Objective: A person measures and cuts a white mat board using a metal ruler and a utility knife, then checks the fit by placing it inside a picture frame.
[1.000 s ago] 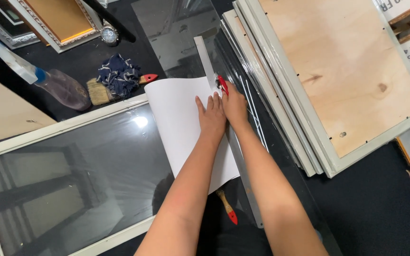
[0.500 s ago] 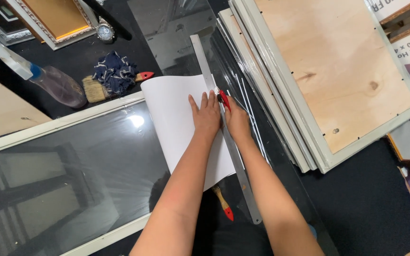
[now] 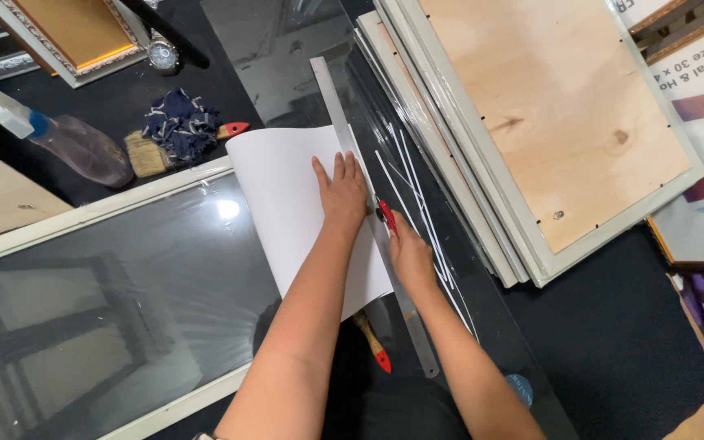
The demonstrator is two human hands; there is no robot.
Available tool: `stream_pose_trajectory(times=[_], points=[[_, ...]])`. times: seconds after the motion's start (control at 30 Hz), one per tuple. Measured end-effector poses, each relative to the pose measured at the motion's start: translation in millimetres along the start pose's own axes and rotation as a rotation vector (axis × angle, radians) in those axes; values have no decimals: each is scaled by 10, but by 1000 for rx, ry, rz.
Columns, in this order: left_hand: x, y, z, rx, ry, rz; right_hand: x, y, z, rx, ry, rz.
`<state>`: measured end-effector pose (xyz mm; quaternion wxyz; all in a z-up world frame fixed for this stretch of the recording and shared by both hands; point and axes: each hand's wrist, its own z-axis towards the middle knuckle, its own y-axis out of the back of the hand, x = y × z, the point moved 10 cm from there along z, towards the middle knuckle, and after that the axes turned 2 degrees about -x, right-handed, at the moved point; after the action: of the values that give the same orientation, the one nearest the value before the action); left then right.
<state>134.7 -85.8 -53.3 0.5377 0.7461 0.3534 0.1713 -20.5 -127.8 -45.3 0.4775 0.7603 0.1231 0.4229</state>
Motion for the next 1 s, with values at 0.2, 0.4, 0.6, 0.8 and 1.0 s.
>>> stream_pose_trajectory(times=[0.2, 0.4, 0.6, 0.8, 1.0], points=[[0, -77, 46, 21, -9, 12, -76, 61, -334, -5, 7, -50], [5, -129, 72, 6, -10, 2, -200, 137, -583, -21, -29, -16], [-6, -54, 17, 14, -7, -1, 104, 378, 64, -139, -57, 23], [23, -232, 133, 1, 10, -11, 270, 5, 1195, -218, 23, 122], [17, -235, 132, 7, 9, -27, 300, -346, 1782, -198, 63, 52]])
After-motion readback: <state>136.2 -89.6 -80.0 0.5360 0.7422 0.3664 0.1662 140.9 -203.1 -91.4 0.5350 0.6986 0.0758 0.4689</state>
